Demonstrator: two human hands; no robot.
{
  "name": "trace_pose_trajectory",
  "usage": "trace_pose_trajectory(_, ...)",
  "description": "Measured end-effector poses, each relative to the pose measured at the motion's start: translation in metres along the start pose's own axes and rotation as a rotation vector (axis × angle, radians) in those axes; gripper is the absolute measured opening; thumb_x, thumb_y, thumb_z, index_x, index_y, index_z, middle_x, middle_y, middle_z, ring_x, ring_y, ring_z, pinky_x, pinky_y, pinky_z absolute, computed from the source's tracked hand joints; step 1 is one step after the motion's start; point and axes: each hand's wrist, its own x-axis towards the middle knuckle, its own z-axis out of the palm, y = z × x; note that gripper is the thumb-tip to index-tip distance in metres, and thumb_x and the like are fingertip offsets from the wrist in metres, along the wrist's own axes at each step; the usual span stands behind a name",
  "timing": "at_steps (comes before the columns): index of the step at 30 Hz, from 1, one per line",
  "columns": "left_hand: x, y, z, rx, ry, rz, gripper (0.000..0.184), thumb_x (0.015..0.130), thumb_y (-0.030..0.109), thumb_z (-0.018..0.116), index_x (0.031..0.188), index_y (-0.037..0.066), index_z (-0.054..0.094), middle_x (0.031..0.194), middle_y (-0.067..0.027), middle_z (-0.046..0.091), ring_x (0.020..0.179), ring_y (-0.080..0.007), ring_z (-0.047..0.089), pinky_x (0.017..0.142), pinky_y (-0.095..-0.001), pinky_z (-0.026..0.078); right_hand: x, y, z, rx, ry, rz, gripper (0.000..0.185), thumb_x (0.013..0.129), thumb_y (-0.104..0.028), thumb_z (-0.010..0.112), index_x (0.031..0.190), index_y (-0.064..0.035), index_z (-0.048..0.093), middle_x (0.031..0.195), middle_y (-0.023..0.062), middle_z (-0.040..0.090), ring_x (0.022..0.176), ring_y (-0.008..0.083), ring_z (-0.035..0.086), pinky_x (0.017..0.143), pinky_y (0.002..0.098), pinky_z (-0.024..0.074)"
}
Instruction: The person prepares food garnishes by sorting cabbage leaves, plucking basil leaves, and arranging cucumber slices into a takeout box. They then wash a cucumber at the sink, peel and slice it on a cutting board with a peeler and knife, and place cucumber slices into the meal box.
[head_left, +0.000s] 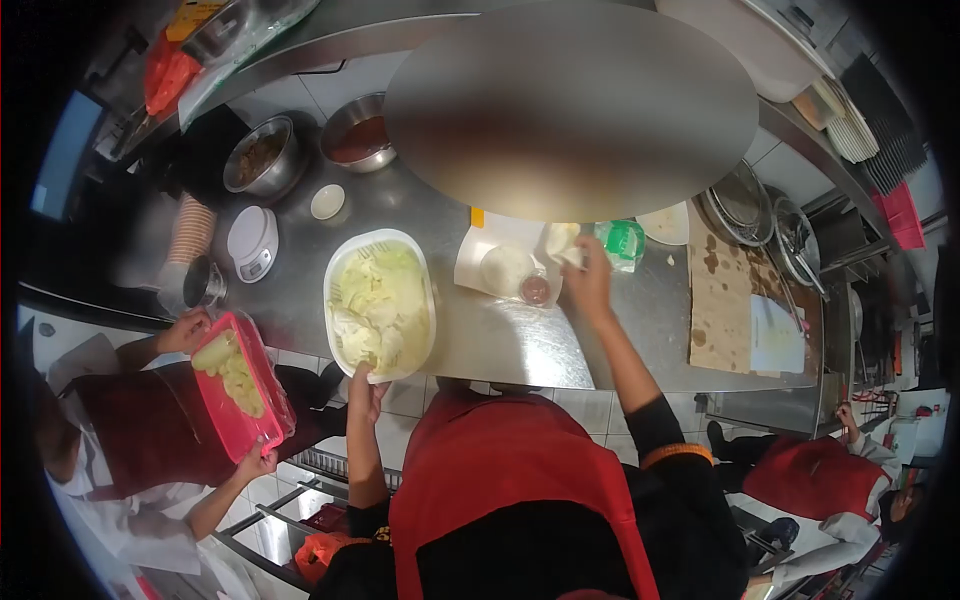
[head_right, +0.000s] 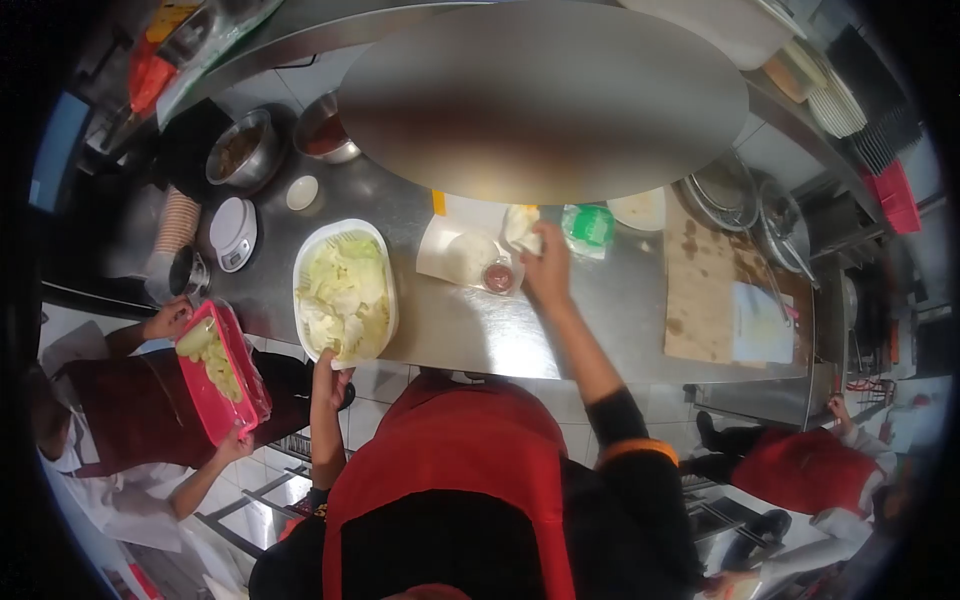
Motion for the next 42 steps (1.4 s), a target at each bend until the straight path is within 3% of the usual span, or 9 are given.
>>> trace_pose_trajectory(1, -0.004, -0.002, 0.001, 0.002, 0.005, 0.006, 0.045, 0.078, 0.018, 0.051, 0.118, -0.001, 0.040, 0.109, -0.0116, 0.054, 0.092, -0.0212, 0.059, 0.073, -0.0304, 0.053, -0.002, 0.008, 0.011, -0.357, 0.022, -0.272, 0.033, 0.065, 0.004, 0.063, 0.094, -0.0065, 0.051, 0.093, 0.0121, 0.052, 0.083, 0.0276, 0.054, 0.068, 0.0339, 0.0467)
trace_pose_trajectory(8, 0.001, 0.003, -0.005, -0.075, -0.052, -0.072, 0.043, 0.076, 0.016, 0.049, 0.115, -0.001, 0.041, 0.109, -0.0123, 0.053, 0.097, -0.0243, 0.056, 0.080, -0.0360, 0.049, 0.001, -0.018, 0.008, -0.691, -0.398, 0.019, 0.023, 0.065, -0.014, 0.066, 0.085, -0.0061, 0.058, 0.085, 0.0157, 0.056, 0.089, 0.0323, 0.051, 0.074, 0.0420, 0.0423)
trace_pose_trajectory(12, -0.011, 0.023, -0.011, -0.079, -0.099, 0.019, 0.048, 0.074, 0.016, 0.046, 0.118, -0.002, 0.040, 0.109, -0.0131, 0.052, 0.103, -0.0266, 0.052, 0.084, -0.0398, 0.043, 0.004, 0.003, 0.015, -0.602, -0.436, 0.088, 0.017, 0.067, -0.018, 0.064, 0.080, -0.0071, 0.061, 0.085, 0.0135, 0.055, 0.089, 0.0308, 0.050, 0.069, 0.0424, 0.0434)
trace_pose_trajectory(14, -0.024, 0.037, -0.030, -0.088, -0.107, -0.003, 0.049, 0.074, 0.016, 0.047, 0.119, -0.001, 0.042, 0.110, -0.0125, 0.052, 0.102, -0.0262, 0.051, 0.084, -0.0398, 0.042, 0.005, -0.014, 0.025, -1.018, -0.268, -0.057, 0.015, 0.068, -0.019, 0.060, 0.077, -0.0079, 0.064, 0.085, 0.0125, 0.054, 0.086, 0.0310, 0.050, 0.066, 0.0430, 0.0439)
trace_pose_trajectory(24, -0.173, 0.302, 0.132, -0.194, -0.609, 0.255, 0.049, 0.079, -0.005, 0.039, 0.127, -0.008, 0.026, 0.123, -0.0239, 0.041, 0.110, -0.0312, 0.048, 0.093, -0.0412, 0.042, 0.025, 0.030, 0.023, -0.563, -0.378, -0.087, 0.022, 0.073, -0.020, 0.059, 0.087, -0.0032, 0.065, 0.083, 0.0180, 0.061, 0.075, 0.0288, 0.059, 0.070, 0.0348, 0.0472)
trace_pose_trajectory(27, -0.143, 0.346, 0.206, -0.097, -0.957, 0.376, 0.043, 0.083, 0.004, 0.049, 0.123, -0.003, 0.033, 0.121, -0.0164, 0.044, 0.112, -0.0250, 0.045, 0.095, -0.0346, 0.041, 0.036, -0.017, 0.008, -0.343, -0.638, 0.053, 0.023, 0.074, -0.017, 0.062, 0.092, -0.0026, 0.064, 0.083, 0.0138, 0.062, 0.072, 0.0211, 0.059, 0.069, 0.0306, 0.0469)
trace_pose_trajectory(35, -0.057, 0.328, 0.389, -0.164, -0.905, 0.298, 0.046, 0.075, 0.001, 0.054, 0.117, 0.003, 0.037, 0.117, -0.0157, 0.039, 0.104, -0.0330, 0.047, 0.087, -0.0404, 0.048, 0.093, -0.173, -0.024, -0.220, -0.931, -0.180, 0.024, 0.078, -0.013, 0.062, 0.099, -0.0018, 0.060, 0.087, 0.0056, 0.061, 0.079, 0.0130, 0.056, 0.071, 0.0264, 0.0457)
trace_pose_trajectory(38, -0.071, 0.318, 0.363, -0.358, -0.758, 0.369, 0.049, 0.078, 0.008, 0.055, 0.123, 0.009, 0.034, 0.124, -0.0137, 0.032, 0.105, -0.0286, 0.047, 0.086, -0.0419, 0.045, 0.125, -0.288, -0.021, -0.068, -0.721, -0.029, 0.015, 0.082, -0.011, 0.056, 0.092, -0.0005, 0.060, 0.082, 0.0006, 0.059, 0.076, 0.0076, 0.052, 0.068, 0.0236, 0.0444)
trace_pose_trajectory(42, -0.050, 0.305, 0.263, -0.219, -0.611, 0.935, 0.042, 0.081, 0.012, 0.052, 0.120, 0.010, 0.036, 0.118, -0.0088, 0.034, 0.096, -0.0190, 0.051, 0.080, -0.0331, 0.045, 0.212, -0.371, 0.100, -0.069, -0.303, -0.716, 0.022, 0.079, -0.008, 0.055, 0.099, 0.0006, 0.059, 0.084, 0.0073, 0.060, 0.077, 0.0112, 0.055, 0.067, 0.0245, 0.0443)
